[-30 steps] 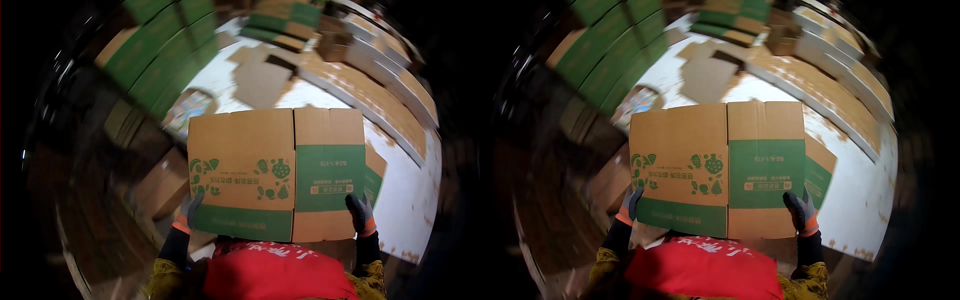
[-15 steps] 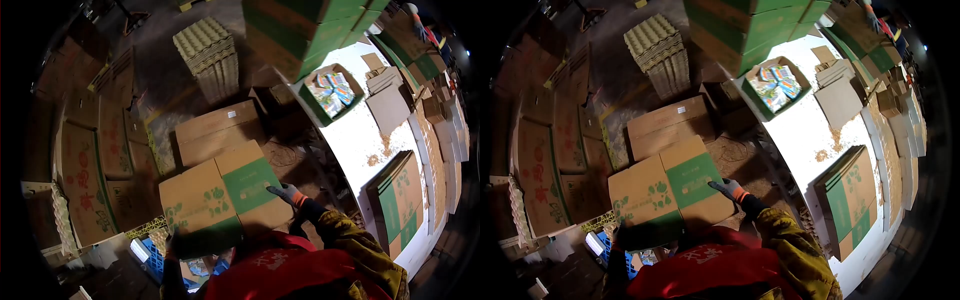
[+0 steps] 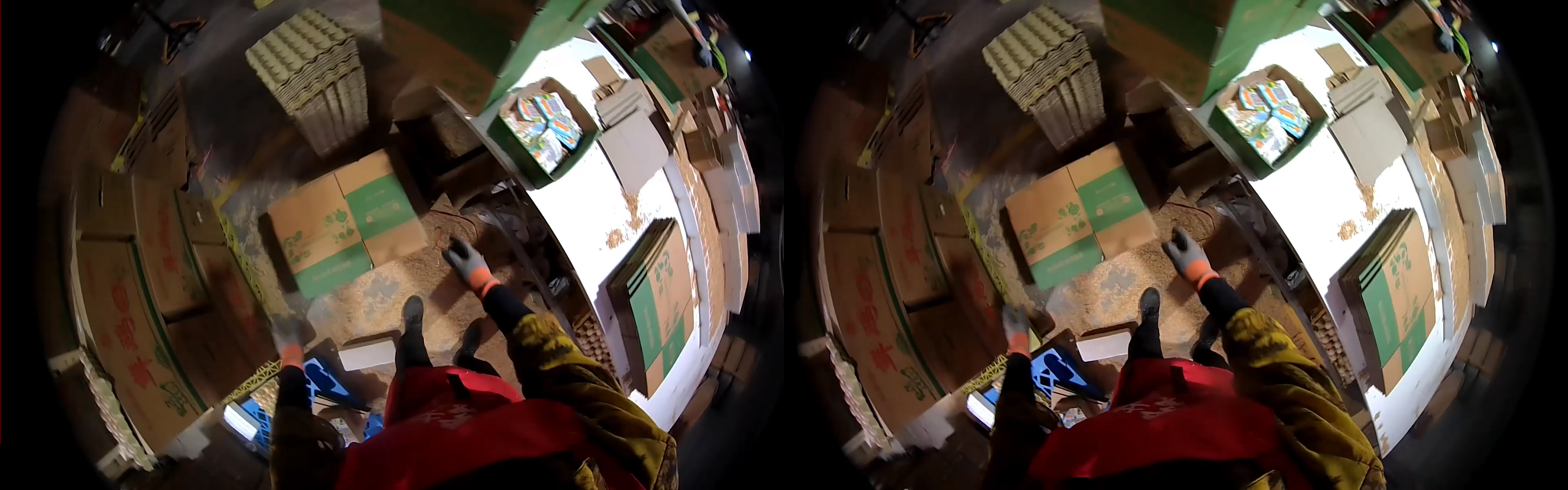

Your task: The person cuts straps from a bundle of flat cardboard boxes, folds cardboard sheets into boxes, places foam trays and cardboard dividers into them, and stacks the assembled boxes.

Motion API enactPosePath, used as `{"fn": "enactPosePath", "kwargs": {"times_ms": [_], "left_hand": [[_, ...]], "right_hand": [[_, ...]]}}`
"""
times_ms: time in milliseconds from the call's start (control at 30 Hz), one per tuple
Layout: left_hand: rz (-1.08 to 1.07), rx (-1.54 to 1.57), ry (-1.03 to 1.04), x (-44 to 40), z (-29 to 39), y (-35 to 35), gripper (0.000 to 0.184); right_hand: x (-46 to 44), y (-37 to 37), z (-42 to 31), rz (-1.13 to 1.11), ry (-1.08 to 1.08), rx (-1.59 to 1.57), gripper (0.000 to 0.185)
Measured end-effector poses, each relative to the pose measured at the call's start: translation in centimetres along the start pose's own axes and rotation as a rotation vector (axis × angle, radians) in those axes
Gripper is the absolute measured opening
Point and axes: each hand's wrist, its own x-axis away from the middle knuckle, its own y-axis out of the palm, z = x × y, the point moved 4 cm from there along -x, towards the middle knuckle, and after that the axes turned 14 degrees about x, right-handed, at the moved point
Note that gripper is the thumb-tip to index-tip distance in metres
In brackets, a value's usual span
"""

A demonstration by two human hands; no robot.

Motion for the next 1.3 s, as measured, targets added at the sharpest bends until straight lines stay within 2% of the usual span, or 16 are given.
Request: {"fn": "enactPosePath", "kwargs": {"times_ms": [67,100,167,300,367,567,700,767,900,933,967,1033,1100,1167,1233,1300], "left_hand": [[-0.139,-0.425,0.456,3.4,1.0,6.3,0.041],[-0.274,-0.513,0.95,6.8,5.5,6.3,0.037],[-0.636,0.345,-0.12,9.3,6.6,11.9,0.042],[-0.901,0.328,0.08,12.5,23.7,16.1,0.044],[-0.973,0.46,-0.04,14.7,31.5,18.8,0.041],[-1.094,0.644,0.674,23.6,56.5,25.9,0.039],[-1.172,0.519,0.801,33.5,70.5,30.4,0.045],[-0.993,0.398,1.012,36.9,74.5,34.8,0.055],[-0.781,0.304,0.69,38.8,77.3,45.8,0.07],[-0.691,-0.177,1.547,35.4,72.8,52.6,0.058],[-0.813,-0.106,1.378,37.2,73.9,51.7,0.054],[-0.877,-0.15,1.234,40.9,76.9,47.3,0.046],[-0.832,-0.142,1.299,42.1,78.6,43.8,0.044],[-0.939,0.626,0.451,42.4,79.0,41.0,0.052],[-0.689,0.507,0.919,40.2,81.4,38.7,0.06],[-0.386,0.758,1.014,46.8,88.2,30.9,0.065]], "right_hand": [[5.2,-0.9,2.1,-0.105,-0.029,0.078,0.057],[8.0,-0.8,4.0,-0.152,-0.014,0.029,0.058],[13.6,-3.6,3.9,-0.292,0.124,0.056,0.061],[21.9,-8.7,5.1,-0.247,0.184,-0.112,0.059],[25.2,-13.3,4.4,-0.06,0.057,0.023,0.056],[38.3,-33.8,7.3,0.716,0.043,-0.064,0.049],[47.4,-47.0,20.8,1.171,0.312,-0.011,0.05],[50.6,-51.7,28.5,1.335,0.439,-0.035,0.051],[51.0,-55.9,42.7,1.298,0.813,0.12,0.078],[50.2,-56.1,45.1,1.134,0.963,0.21,0.09],[49.7,-55.9,45.6,1.027,0.972,0.084,0.089],[48.6,-56.0,45.2,0.862,0.874,-0.088,0.079],[49.6,-56.5,43.3,1.107,0.69,-0.185,0.07],[51.2,-58.2,39.9,1.361,0.447,-0.313,0.05],[52.6,-61.3,38.0,1.365,0.15,-0.824,0.041],[53.6,-64.0,35.9,1.328,-0.018,-0.763,0.034]]}}
